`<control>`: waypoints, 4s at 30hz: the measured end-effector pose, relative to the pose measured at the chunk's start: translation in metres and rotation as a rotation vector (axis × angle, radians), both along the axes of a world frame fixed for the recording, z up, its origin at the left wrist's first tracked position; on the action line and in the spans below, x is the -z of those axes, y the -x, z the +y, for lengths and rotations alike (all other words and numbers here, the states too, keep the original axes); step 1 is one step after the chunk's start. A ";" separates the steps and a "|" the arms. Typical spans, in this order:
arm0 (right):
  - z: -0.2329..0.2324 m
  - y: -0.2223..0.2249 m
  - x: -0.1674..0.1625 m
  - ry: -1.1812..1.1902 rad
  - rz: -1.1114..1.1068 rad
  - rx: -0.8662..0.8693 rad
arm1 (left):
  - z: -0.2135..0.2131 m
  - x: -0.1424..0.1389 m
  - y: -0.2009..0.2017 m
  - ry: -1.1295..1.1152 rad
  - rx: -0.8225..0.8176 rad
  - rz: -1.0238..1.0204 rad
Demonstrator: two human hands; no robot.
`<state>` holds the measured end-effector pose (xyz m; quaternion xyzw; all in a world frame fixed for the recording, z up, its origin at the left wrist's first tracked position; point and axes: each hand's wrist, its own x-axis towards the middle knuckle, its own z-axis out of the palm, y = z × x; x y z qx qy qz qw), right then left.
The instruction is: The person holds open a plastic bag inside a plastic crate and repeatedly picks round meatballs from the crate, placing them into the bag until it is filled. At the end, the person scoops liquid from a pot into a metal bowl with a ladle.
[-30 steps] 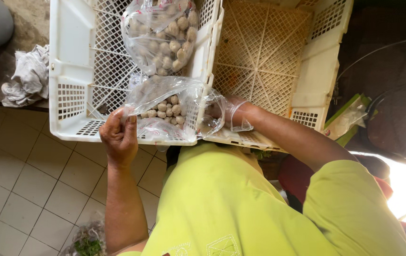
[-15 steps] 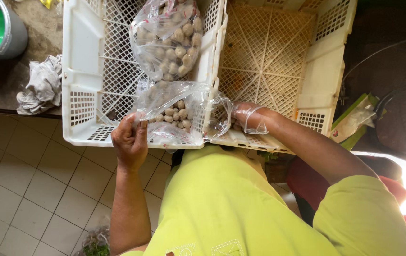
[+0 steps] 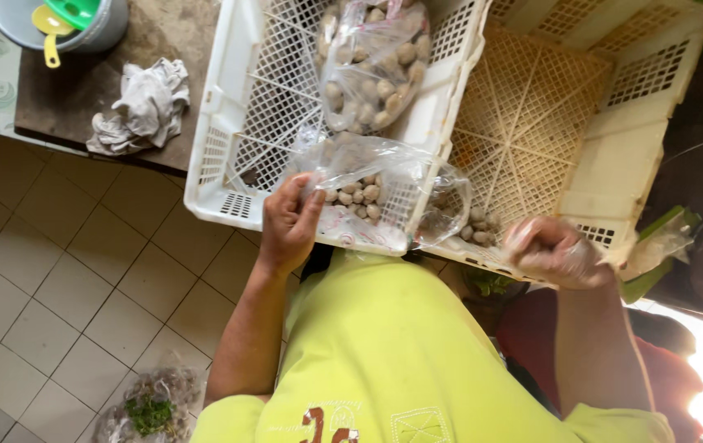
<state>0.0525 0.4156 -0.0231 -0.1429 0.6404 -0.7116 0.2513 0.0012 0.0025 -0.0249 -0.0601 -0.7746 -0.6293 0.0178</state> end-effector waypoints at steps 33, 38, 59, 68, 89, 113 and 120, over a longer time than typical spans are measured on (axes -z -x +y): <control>-0.002 0.051 0.028 -0.965 -0.224 0.691 | -0.014 0.025 -0.005 -0.302 0.119 -0.065; 0.000 0.084 0.100 -1.383 0.393 0.138 | -0.009 0.037 -0.016 -0.162 0.061 0.051; 0.021 0.078 0.077 -1.215 -0.058 -0.185 | 0.001 0.047 -0.020 -0.186 -0.130 0.006; -0.055 0.078 0.088 -1.069 0.470 -0.518 | -0.003 0.064 -0.022 -0.215 -0.148 0.021; 0.041 0.050 0.108 -1.259 0.504 -0.202 | -0.001 0.045 -0.026 -0.079 -0.092 0.043; 0.030 -0.027 0.053 -1.254 -0.314 0.451 | -0.020 0.011 -0.007 0.087 0.227 0.016; 0.013 -0.057 0.065 -0.947 0.225 0.878 | -0.021 0.021 -0.007 -0.045 0.238 -0.010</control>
